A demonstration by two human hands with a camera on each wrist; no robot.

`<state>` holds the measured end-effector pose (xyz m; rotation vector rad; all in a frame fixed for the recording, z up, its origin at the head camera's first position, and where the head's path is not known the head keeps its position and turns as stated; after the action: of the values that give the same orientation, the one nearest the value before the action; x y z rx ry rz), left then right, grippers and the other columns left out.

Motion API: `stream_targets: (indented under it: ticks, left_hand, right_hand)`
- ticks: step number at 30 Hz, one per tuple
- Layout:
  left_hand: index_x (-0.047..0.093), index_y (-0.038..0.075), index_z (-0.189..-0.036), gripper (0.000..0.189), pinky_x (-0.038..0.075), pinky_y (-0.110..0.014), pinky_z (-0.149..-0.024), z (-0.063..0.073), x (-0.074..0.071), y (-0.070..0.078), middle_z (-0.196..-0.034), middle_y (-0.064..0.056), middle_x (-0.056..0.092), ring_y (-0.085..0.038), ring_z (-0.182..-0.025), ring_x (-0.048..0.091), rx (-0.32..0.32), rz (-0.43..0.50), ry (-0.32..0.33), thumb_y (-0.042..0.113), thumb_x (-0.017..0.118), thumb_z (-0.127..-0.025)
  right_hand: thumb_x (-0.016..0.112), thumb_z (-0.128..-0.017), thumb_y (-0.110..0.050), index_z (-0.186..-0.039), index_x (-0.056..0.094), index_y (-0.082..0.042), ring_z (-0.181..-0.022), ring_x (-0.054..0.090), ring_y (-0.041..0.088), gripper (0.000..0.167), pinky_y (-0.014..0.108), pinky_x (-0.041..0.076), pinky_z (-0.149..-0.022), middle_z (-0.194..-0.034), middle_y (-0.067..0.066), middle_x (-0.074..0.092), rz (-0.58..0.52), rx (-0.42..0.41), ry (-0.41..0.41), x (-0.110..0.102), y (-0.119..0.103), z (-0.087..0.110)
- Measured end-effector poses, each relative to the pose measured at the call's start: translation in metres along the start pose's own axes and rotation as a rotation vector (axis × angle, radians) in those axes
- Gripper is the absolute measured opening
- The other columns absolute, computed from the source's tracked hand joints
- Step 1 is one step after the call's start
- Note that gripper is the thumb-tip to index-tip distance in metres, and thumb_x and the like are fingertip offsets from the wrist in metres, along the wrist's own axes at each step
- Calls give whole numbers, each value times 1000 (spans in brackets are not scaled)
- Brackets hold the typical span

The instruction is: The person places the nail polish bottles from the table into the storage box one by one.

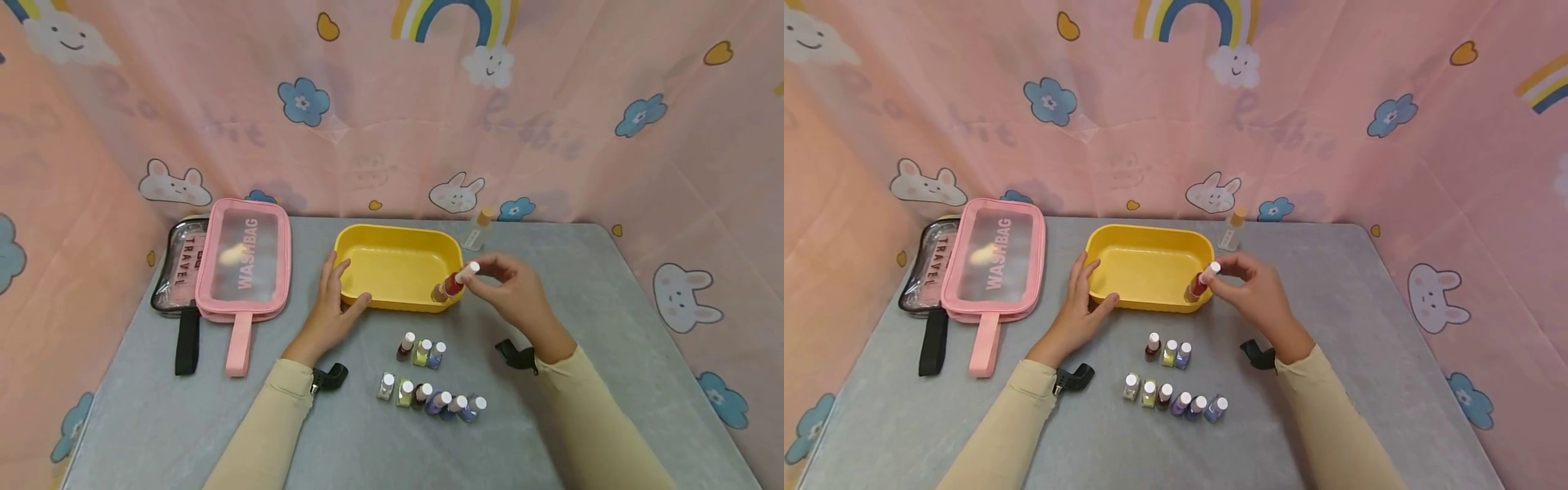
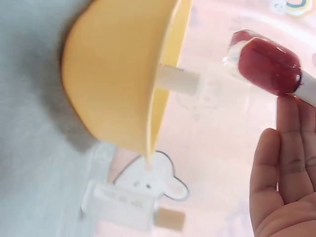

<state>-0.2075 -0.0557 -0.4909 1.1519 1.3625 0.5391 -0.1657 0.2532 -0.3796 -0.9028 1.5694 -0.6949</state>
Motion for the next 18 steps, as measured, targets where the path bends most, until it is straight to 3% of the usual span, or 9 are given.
stream_targets:
  ticks: [3, 10, 18]
  left_hand:
    - [22, 12, -166, 80, 20, -58, -125, -1, 1, 0, -177, -3, -9, -34, -159, 13, 3, -1, 1, 39, 65, -105]
    - [22, 11, -166, 80, 20, -58, -125, -1, 1, 2, -177, -4, -9, -34, -159, 13, 2, -3, -2, 38, 65, -105]
    - [22, 11, -166, 80, 20, -58, -125, 0, 0, 1, -177, -3, -9, -35, -159, 14, -5, -1, 0, 38, 65, -105]
  right_hand:
    - [83, -95, -25, -111, 74, -4, -115, 66, 31, 28, 59, 49, -105, -110, 11, 74, -26, 25, -43, 10, 10, -23]
    - [84, -93, -20, -105, 73, -6, -107, 67, 31, 21, 53, 55, -98, -106, 8, 74, 30, -3, -171, 35, 38, -41]
    - [84, -89, -14, -102, 72, -10, -94, 59, 26, 18, 44, 52, -86, -99, 3, 70, 138, -68, -252, 43, 42, -40]
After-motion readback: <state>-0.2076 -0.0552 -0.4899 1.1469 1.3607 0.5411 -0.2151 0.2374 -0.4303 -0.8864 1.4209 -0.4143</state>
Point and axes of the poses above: each hand's wrist, its own z-axis away from the middle knuckle, its own x-axis out of the palm, y = z × x, the point moved 4 cm from there along -z, towards the middle knuckle
